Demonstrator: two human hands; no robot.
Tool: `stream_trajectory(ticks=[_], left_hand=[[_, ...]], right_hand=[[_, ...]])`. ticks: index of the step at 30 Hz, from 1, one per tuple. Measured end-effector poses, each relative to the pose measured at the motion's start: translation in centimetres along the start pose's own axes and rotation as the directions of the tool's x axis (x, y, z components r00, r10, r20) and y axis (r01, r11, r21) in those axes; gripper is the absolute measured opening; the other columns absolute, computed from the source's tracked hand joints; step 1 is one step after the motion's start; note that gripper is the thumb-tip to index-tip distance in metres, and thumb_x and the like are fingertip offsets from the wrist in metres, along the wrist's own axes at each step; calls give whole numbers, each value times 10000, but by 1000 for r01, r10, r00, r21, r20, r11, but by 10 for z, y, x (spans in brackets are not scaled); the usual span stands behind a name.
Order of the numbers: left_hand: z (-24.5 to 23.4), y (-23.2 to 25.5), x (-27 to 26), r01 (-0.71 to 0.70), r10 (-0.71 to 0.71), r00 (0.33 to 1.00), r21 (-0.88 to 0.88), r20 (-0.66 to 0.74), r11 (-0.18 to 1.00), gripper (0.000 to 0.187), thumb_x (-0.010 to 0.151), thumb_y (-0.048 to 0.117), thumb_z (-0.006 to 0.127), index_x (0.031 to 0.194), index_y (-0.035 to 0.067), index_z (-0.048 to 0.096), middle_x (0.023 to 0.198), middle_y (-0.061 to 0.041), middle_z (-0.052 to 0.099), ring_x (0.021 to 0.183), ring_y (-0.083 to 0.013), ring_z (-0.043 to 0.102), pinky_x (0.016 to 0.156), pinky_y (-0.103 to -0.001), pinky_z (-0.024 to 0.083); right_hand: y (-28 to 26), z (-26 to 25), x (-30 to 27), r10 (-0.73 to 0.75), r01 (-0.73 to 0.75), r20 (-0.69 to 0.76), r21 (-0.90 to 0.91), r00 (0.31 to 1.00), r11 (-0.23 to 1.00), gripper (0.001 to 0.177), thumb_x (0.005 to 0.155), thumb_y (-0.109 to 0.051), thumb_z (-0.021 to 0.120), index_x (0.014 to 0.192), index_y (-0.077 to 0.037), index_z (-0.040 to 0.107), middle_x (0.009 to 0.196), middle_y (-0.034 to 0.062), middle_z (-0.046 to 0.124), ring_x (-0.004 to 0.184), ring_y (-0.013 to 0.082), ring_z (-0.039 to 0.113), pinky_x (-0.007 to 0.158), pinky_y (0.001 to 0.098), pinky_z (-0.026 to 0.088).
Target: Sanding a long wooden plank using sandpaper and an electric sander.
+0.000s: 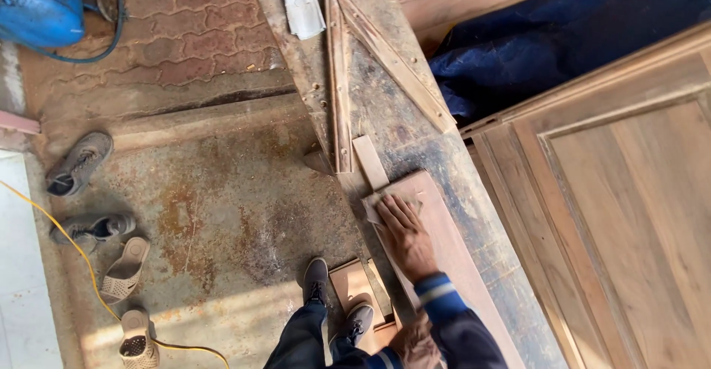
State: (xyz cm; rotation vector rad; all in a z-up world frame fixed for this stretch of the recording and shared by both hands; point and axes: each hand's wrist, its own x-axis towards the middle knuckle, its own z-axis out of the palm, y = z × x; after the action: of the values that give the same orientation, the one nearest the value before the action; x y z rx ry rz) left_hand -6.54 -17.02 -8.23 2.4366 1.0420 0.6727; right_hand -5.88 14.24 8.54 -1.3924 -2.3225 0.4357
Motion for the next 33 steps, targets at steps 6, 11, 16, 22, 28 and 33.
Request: stream_trajectory(ticks=[6, 11, 16, 22, 28, 33], left_hand=[[-158, -124, 137, 60, -72, 995, 160, 68, 985, 639, 939, 181, 573, 1552, 61, 441, 1624, -178, 407, 1529, -356, 370, 1289, -523, 215], [-219, -215, 210, 203, -241, 970, 435, 34, 877, 799, 915, 278, 699, 1593, 97, 318, 1666, -187, 290, 1548, -359, 314, 1280, -522, 166], [-219, -180, 219, 233, -265, 961, 289, 76, 928, 866, 862, 301, 740, 1560, 40, 297, 1642, -227, 279, 1525, -393, 287, 1251, -592, 157], [-167, -78, 178, -121, 36, 944, 243, 327, 963, 767, 862, 334, 583, 1568, 117, 377, 1654, -118, 359, 1517, -321, 335, 1234, -528, 191], [-225, -195, 255, 286, -354, 920, 326, 170, 901, 465, 1031, 203, 598, 1467, 104, 468, 1489, -150, 487, 1397, -316, 425, 1156, -482, 288], [-170, -127, 213, 127, -154, 986, 311, 62, 942, 670, 943, 151, 670, 1533, 68, 364, 1613, -180, 396, 1502, -332, 347, 1249, -567, 191]], right_hand=[[36, -84, -150, 327, -327, 17, -11, 945, 945, 525, 847, 45, 547, 1325, -135, 669, 1451, 108, 613, 1391, 296, 534, 1145, 395, 431], [32, -68, -333, 601, -637, -383, 42, 701, 770, 319, 1012, -32, 587, 1321, -67, 659, 1385, 151, 655, 1371, 302, 599, 1167, 389, 461], [-12, -32, -398, 603, -766, -543, -123, 584, 631, 387, 976, -78, 645, 1352, 15, 644, 1422, 225, 625, 1424, 390, 556, 1228, 500, 411], [-17, -23, -392, 644, -835, -581, -121, 498, 536, 388, 1011, -105, 640, 1391, -24, 638, 1492, 201, 605, 1460, 380, 538, 1258, 522, 384], [-20, -28, -385, 668, -837, -554, -100, 496, 538, 408, 1029, -133, 624, 1426, -42, 604, 1522, 182, 570, 1475, 362, 502, 1271, 531, 351], [-21, -33, -381, 661, -837, -571, -90, 487, 540, 404, 1032, -143, 621, 1422, -37, 604, 1521, 190, 572, 1475, 372, 504, 1267, 535, 350]])
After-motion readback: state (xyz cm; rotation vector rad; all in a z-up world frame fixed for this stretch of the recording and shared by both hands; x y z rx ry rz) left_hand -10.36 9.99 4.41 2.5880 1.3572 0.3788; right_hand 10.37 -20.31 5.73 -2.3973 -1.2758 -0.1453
